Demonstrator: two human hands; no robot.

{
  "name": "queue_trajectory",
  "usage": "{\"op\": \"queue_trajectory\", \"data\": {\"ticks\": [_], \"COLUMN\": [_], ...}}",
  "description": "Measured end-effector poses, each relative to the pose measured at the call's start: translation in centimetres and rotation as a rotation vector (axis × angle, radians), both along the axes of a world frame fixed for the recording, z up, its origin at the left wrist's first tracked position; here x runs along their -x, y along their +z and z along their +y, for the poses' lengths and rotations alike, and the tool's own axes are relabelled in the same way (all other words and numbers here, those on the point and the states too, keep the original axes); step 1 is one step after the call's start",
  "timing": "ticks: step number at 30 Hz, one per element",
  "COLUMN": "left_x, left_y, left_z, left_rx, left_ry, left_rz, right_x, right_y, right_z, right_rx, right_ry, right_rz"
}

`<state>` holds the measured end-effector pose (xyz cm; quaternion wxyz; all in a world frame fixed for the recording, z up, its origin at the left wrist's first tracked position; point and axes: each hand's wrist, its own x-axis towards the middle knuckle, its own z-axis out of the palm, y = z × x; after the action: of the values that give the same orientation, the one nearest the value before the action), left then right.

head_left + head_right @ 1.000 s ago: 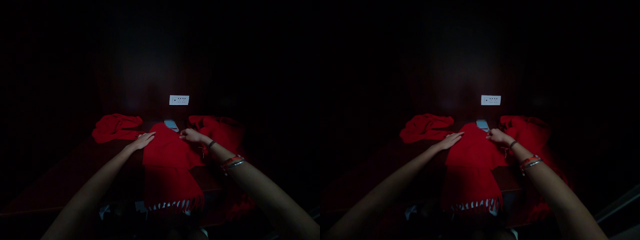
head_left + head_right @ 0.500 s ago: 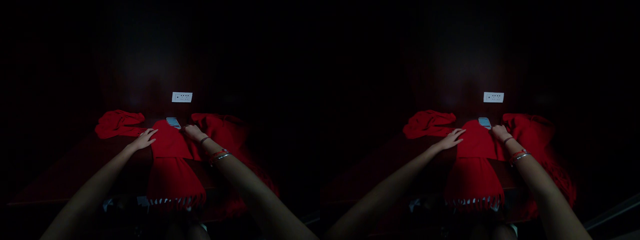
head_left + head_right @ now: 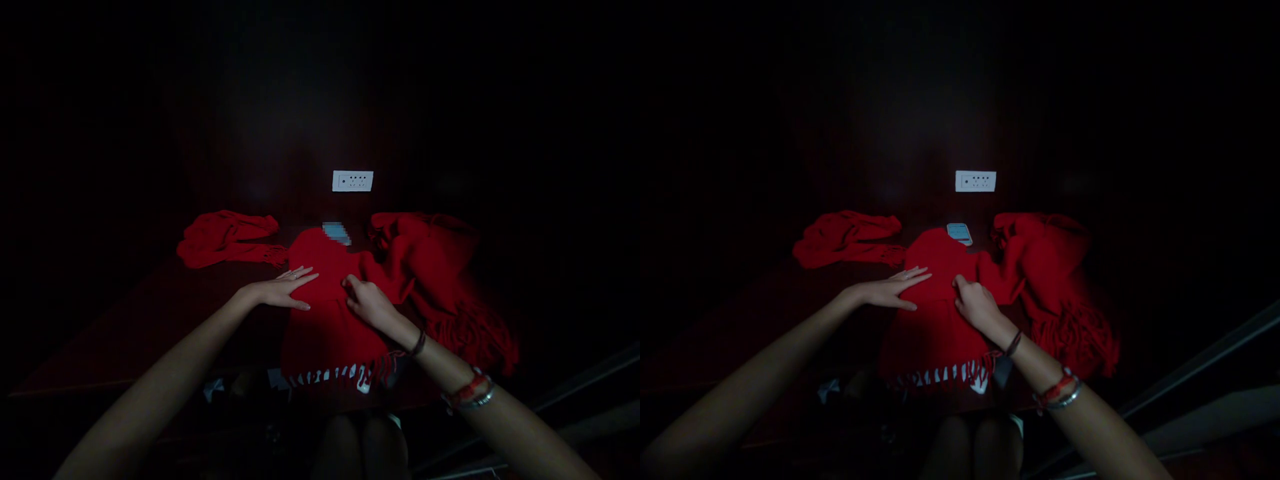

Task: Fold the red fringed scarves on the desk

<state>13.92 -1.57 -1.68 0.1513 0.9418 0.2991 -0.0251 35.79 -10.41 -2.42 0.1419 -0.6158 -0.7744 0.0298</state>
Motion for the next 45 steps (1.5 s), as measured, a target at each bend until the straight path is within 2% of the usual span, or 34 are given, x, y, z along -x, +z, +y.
{"op": "queue_trajectory", "data": {"ticks": [6,9,12,16,19,22,24,28,32,36,39,41,43,45], "left_x": [-0.1,0.1,0.1,-0.6,-1.1,-1.0,-0.7,-0.4,-0.7,-0.7,-0.5,-0.4,-0.5,-0.7], "left_y": [0.3,0.4,0.5,0.5,0.0,-0.5,-0.5,0.0,-0.2,-1.3,-1.5,-1.3,-0.9,-0.6], "left_z": [-0.3,-0.3,-0.4,-1.0,-1.5,-1.8,-1.9,-1.9,-1.5,-0.8,-0.4,-0.5,-0.8,-1.3], "left_rx": [0.038,0.038,-0.058,-0.188,-0.155,-0.127,-0.112,-0.073,-0.056,-0.111,-0.118,-0.105,-0.076,-0.054], "left_ry": [0.005,-0.008,-0.023,-0.125,-0.186,-0.163,-0.155,-0.155,-0.106,0.011,-0.01,-0.039,-0.045,-0.033], "left_rz": [0.049,0.047,-0.035,-0.093,-0.059,-0.025,-0.039,-0.101,-0.136,-0.067,-0.025,-0.025,-0.018,-0.014], "right_x": [-0.4,-0.4,0.0,0.7,0.4,-0.7,-1.6,-2.3,-0.8,0.1,-0.6,-1.4,-2.2,-2.7], "right_y": [0.8,1.3,1.6,1.1,0.3,-0.5,-0.7,0.4,1.7,0.1,-1.1,-0.7,0.4,1.8], "right_z": [0.0,0.0,0.2,0.4,0.8,1.2,1.3,0.9,0.6,1.1,1.3,1.3,1.8,2.8], "right_rx": [0.03,0.025,-0.054,-0.117,-0.14,-0.122,-0.109,-0.121,-0.159,-0.106,-0.061,-0.047,-0.028,-0.031], "right_ry": [-0.07,-0.016,0.067,0.08,0.052,-0.016,-0.013,0.197,0.347,0.293,0.254,0.302,0.362,0.366], "right_rz": [-0.097,-0.128,-0.199,-0.258,-0.203,-0.111,-0.053,0.004,-0.01,-0.122,-0.157,-0.133,-0.08,-0.051]}}
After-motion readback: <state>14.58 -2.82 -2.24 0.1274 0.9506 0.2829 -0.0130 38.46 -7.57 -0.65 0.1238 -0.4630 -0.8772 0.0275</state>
